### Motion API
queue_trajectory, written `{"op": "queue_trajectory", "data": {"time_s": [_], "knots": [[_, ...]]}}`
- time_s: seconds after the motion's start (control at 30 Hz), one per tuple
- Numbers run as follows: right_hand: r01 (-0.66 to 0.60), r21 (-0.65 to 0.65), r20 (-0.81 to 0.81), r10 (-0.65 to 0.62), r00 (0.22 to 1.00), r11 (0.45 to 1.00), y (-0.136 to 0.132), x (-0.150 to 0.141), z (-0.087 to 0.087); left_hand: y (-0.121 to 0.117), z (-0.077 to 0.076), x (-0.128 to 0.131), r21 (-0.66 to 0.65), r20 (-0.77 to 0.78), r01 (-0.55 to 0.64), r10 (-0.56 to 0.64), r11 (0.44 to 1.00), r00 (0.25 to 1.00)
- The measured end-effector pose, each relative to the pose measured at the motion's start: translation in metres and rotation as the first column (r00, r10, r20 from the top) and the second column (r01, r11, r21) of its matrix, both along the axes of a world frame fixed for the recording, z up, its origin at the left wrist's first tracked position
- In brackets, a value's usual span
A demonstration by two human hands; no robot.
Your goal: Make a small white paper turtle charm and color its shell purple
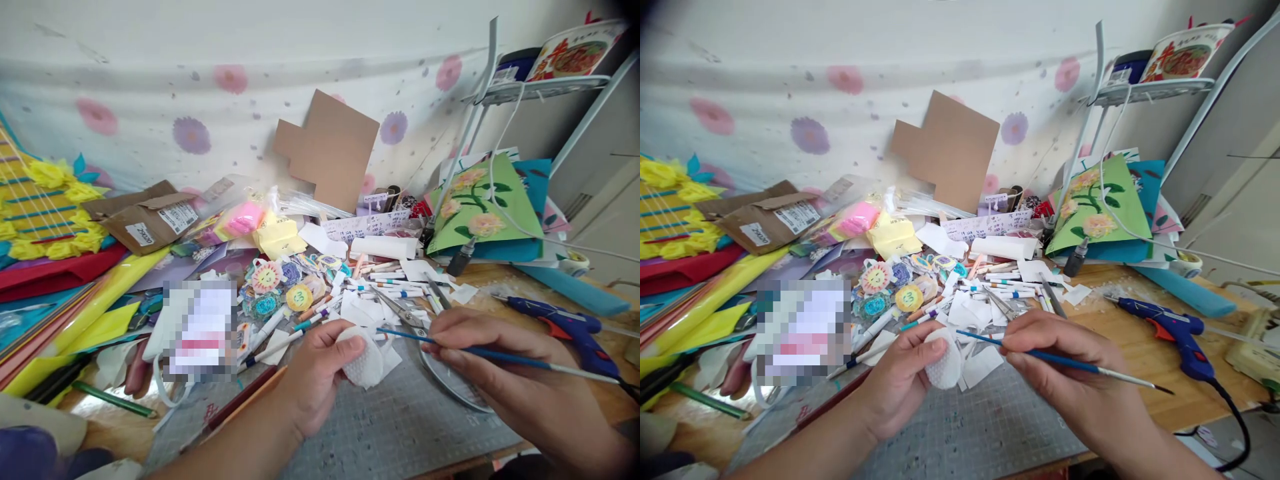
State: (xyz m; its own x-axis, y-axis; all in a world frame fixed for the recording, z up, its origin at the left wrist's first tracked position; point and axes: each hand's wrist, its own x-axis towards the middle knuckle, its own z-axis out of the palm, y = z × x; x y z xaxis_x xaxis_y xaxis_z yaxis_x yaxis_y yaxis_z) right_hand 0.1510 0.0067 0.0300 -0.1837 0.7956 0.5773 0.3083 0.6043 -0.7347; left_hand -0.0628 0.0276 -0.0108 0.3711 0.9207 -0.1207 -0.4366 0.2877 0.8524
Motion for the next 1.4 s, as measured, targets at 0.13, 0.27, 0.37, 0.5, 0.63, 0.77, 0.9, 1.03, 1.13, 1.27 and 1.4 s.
{"op": "queue_trajectory", "data": {"time_s": [0.13, 0.27, 0.37, 0.5, 0.63, 0.77, 0.9, 1.03, 1.13, 1.27, 1.4], "knots": [[0.047, -0.037, 0.013, -0.046, 0.999, 0.998, -0.003, -0.001, -0.002, -0.005, 0.001, -0.002, 0.243, -0.214, 0.056, -0.003, 0.968, 0.977], [0.087, -0.041, 0.016, -0.087, 0.996, 0.995, -0.007, -0.001, 0.000, -0.005, -0.001, -0.006, 0.348, -0.383, 0.070, 0.074, 0.935, 0.921], [0.132, -0.036, 0.004, -0.132, 0.991, 0.991, -0.008, -0.004, 0.002, -0.004, -0.002, -0.006, 0.380, -0.429, 0.067, 0.111, 0.923, 0.896], [0.147, -0.069, 0.011, -0.147, 0.989, 0.987, -0.005, -0.009, 0.007, -0.005, -0.002, -0.004, 0.386, -0.449, 0.068, 0.123, 0.920, 0.885], [0.118, -0.151, -0.004, -0.120, 0.993, 0.981, -0.003, -0.015, 0.011, -0.008, -0.002, -0.004, 0.402, -0.463, 0.069, 0.138, 0.913, 0.876], [0.061, -0.296, -0.076, -0.088, 0.993, 0.953, 0.000, -0.017, 0.008, -0.010, -0.003, -0.004, 0.353, -0.444, 0.059, 0.112, 0.934, 0.889], [-0.074, -0.339, -0.343, -0.049, 0.938, 0.938, 0.006, -0.010, 0.005, -0.008, -0.004, -0.002, 0.251, -0.308, 0.029, 0.051, 0.967, 0.950], [-0.061, -0.260, -0.615, -0.116, 0.780, 0.964, 0.017, -0.004, 0.003, -0.004, -0.006, 0.000, 0.177, -0.192, -0.047, 0.082, 0.983, 0.978], [-0.057, -0.373, -0.442, -0.124, 0.888, 0.926, 0.021, -0.012, -0.006, -0.005, -0.005, 0.002, 0.138, -0.160, -0.071, 0.093, 0.988, 0.983], [-0.254, -0.504, -0.339, 0.082, 0.937, 0.826, 0.020, -0.035, -0.019, -0.007, -0.004, 0.004, 0.108, -0.126, -0.081, 0.095, 0.991, 0.988], [-0.273, -0.523, -0.465, -0.002, 0.885, 0.807, 0.019, -0.050, -0.025, -0.006, -0.004, 0.004, 0.080, -0.119, -0.096, 0.105, 0.992, 0.987]]}}
